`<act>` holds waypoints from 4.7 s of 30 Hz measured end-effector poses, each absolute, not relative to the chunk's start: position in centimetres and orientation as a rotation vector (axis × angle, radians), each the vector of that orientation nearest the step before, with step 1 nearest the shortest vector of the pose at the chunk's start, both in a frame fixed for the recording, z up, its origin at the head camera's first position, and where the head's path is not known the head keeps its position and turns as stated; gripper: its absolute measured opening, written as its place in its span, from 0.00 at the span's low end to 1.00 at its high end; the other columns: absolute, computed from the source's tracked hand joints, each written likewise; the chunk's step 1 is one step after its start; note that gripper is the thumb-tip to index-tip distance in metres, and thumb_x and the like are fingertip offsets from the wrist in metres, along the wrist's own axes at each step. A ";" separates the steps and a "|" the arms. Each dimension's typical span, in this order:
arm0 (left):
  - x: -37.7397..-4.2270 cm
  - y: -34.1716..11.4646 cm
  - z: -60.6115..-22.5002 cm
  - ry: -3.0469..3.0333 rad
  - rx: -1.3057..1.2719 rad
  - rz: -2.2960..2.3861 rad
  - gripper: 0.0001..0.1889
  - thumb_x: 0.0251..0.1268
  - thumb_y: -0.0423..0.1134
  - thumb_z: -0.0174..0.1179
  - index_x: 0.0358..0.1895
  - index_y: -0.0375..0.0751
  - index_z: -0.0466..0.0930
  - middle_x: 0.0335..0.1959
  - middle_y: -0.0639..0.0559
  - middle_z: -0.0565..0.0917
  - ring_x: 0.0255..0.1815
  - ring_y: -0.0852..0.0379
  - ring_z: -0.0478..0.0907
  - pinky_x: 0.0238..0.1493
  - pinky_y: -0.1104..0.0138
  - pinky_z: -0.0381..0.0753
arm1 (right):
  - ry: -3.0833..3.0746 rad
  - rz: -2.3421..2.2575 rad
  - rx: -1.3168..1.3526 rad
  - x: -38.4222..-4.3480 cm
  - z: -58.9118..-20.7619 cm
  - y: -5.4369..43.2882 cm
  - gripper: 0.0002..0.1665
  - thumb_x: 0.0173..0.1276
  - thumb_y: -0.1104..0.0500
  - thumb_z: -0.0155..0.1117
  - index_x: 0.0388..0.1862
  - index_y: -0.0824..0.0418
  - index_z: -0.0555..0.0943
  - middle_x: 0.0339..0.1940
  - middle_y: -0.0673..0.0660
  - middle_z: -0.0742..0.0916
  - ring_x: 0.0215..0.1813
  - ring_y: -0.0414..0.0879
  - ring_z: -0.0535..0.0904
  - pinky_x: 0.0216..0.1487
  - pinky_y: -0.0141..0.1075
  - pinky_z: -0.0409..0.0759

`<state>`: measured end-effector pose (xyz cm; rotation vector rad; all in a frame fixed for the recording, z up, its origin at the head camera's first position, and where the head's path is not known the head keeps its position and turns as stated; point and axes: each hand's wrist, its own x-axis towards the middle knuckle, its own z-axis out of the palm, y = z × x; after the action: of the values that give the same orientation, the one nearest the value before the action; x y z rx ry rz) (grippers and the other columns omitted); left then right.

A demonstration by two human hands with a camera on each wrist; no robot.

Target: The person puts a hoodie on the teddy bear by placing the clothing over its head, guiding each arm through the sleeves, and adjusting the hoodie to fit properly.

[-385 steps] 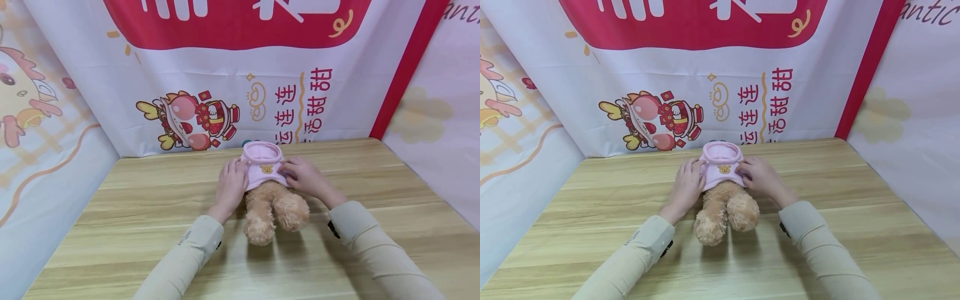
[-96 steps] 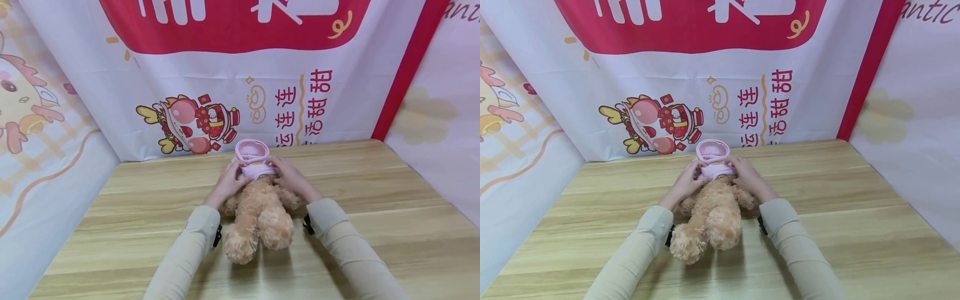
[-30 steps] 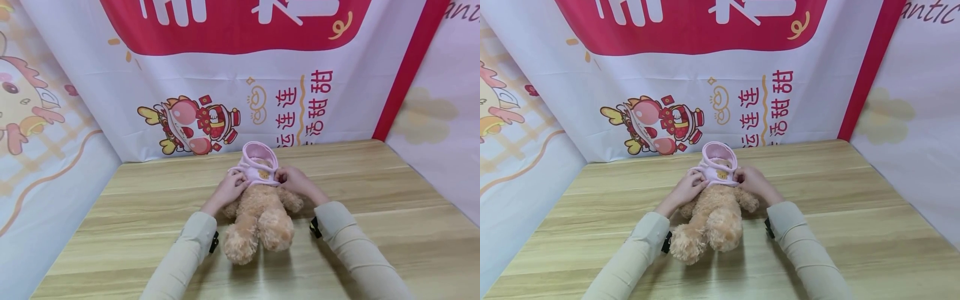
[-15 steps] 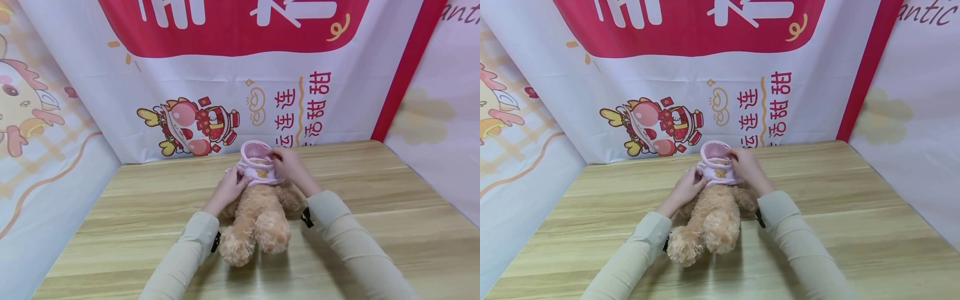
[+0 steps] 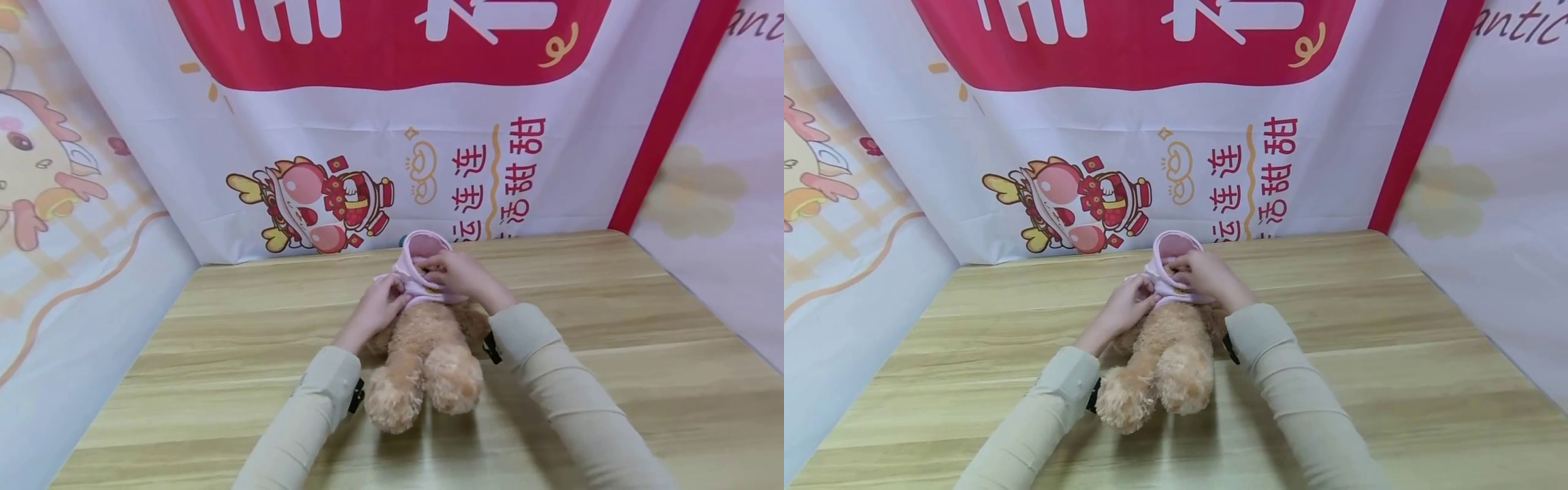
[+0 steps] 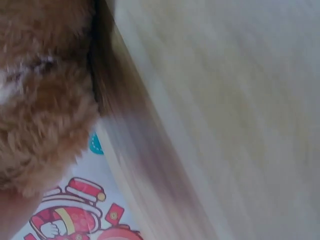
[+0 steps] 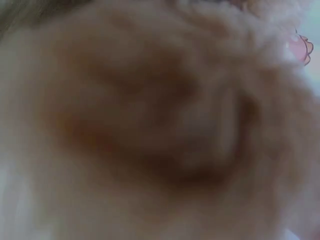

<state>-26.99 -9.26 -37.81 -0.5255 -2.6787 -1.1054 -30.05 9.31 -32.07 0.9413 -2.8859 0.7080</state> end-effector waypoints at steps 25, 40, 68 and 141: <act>-26.7 -9.2 -37.1 -2.639 -0.474 -1.084 0.17 0.38 0.16 0.52 0.34 0.32 0.81 0.35 0.41 0.83 0.38 0.47 0.77 0.42 0.61 0.77 | -2.748 0.714 0.473 -30.2 -32.8 8.2 0.03 0.56 0.66 0.62 0.24 0.63 0.81 0.29 0.59 0.85 0.34 0.54 0.78 0.40 0.46 0.77; -25.8 -10.0 -37.0 -2.749 -0.370 -1.011 0.08 0.57 0.29 0.60 0.39 0.37 0.85 0.42 0.43 0.86 0.46 0.46 0.82 0.53 0.56 0.79 | -2.737 0.997 0.714 -29.7 -32.6 10.2 0.14 0.62 0.62 0.65 0.45 0.68 0.82 0.44 0.66 0.84 0.47 0.57 0.81 0.52 0.48 0.79; -25.2 -9.1 -35.7 -2.919 -0.532 -1.114 0.33 0.57 0.57 0.64 0.61 0.40 0.71 0.61 0.40 0.73 0.63 0.45 0.71 0.66 0.52 0.69 | -2.872 0.908 0.908 -25.5 -36.7 14.8 0.20 0.48 0.69 0.67 0.43 0.67 0.77 0.39 0.65 0.85 0.41 0.55 0.81 0.46 0.49 0.80; -25.4 -9.8 -32.1 -2.787 -0.594 -0.733 0.17 0.57 0.34 0.66 0.49 0.37 0.76 0.44 0.43 0.83 0.43 0.48 0.80 0.45 0.56 0.79 | -2.841 1.334 0.997 -25.5 -35.2 14.1 0.48 0.55 0.51 0.73 0.72 0.54 0.60 0.70 0.68 0.65 0.68 0.65 0.65 0.64 0.60 0.69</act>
<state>-25.44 -9.81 -32.06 -0.5943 -2.7869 -0.7328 -25.47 14.14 -35.16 0.9968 -2.8410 1.3340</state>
